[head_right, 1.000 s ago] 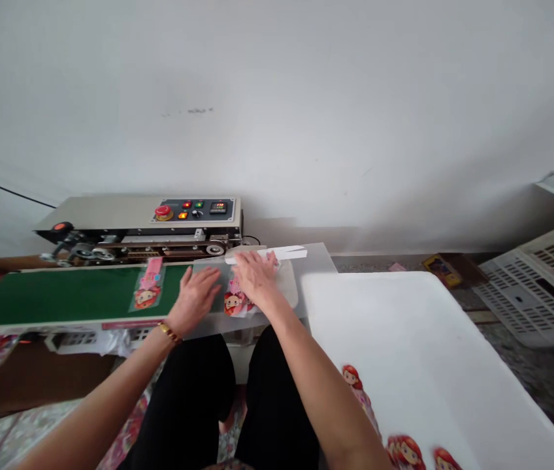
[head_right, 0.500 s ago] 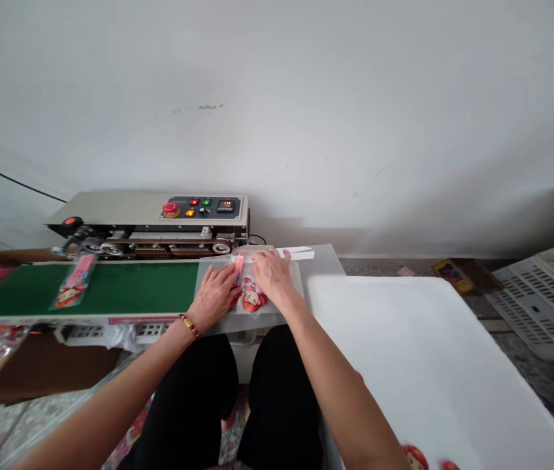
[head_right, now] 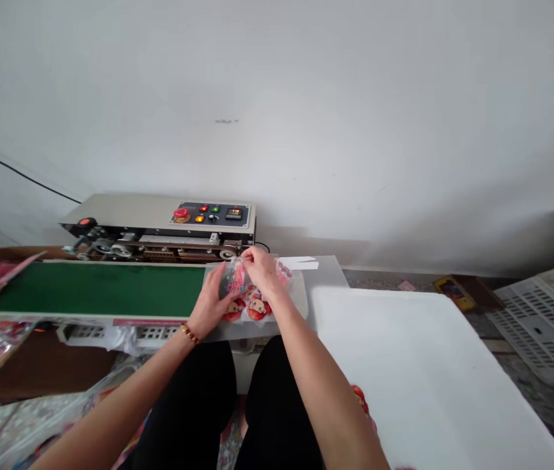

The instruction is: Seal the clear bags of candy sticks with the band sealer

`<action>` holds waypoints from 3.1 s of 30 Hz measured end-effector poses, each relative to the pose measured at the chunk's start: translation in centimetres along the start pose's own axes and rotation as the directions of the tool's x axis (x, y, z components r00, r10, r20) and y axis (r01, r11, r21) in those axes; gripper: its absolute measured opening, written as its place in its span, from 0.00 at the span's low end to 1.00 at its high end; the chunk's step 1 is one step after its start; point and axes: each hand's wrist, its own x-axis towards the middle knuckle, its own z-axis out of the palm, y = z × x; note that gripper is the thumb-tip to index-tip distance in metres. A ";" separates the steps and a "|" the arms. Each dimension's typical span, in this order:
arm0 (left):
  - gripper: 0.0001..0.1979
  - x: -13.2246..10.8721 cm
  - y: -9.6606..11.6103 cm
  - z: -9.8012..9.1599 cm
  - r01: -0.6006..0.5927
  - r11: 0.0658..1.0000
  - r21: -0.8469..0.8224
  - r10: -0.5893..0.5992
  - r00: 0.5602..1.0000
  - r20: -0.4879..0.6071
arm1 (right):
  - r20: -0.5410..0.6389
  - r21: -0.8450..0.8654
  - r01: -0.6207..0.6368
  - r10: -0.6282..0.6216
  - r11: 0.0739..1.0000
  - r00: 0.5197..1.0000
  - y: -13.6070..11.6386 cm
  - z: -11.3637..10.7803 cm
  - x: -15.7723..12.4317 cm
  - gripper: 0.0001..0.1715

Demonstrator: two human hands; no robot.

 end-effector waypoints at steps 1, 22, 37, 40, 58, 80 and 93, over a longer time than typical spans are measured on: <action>0.33 0.4 0.3 -0.6 0.073 0.988 -0.139 -0.079 0.996 -0.036 | 0.018 0.140 0.042 -0.045 0.989 0.999 -0.5 -0.4 -0.5 0.07; 0.17 1.6 7.7 -7.0 0.222 0.598 -0.770 -0.228 0.968 0.102 | 0.054 0.373 0.209 -0.246 0.904 0.968 -6.6 -4.3 -6.3 0.12; 0.17 1.6 6.9 -6.3 0.286 0.701 -0.653 -0.238 0.957 0.163 | 0.139 0.314 0.085 -0.135 0.946 0.981 -5.0 -3.1 -6.2 0.12; 0.17 1.8 6.2 -5.9 0.354 0.672 -0.650 -0.282 0.934 0.218 | 0.149 0.333 0.027 -0.081 0.943 0.985 -4.6 -2.4 -5.9 0.11; 0.17 2.0 5.1 -6.1 0.419 0.645 -0.639 -0.289 0.908 0.303 | 0.064 0.347 0.038 -0.064 0.937 0.996 -3.2 -0.4 -5.7 0.09; 0.18 3.0 1.3 -3.0 0.384 0.795 -0.469 -0.348 0.923 0.165 | 0.105 0.260 -0.106 0.081 0.960 0.991 -0.3 0.3 -3.5 0.12; 0.22 0.3 0.8 0.9 -0.259 0.850 0.459 0.125 0.945 0.301 | -0.054 -0.463 -0.142 0.132 0.875 0.990 0.0 -1.8 -0.6 0.17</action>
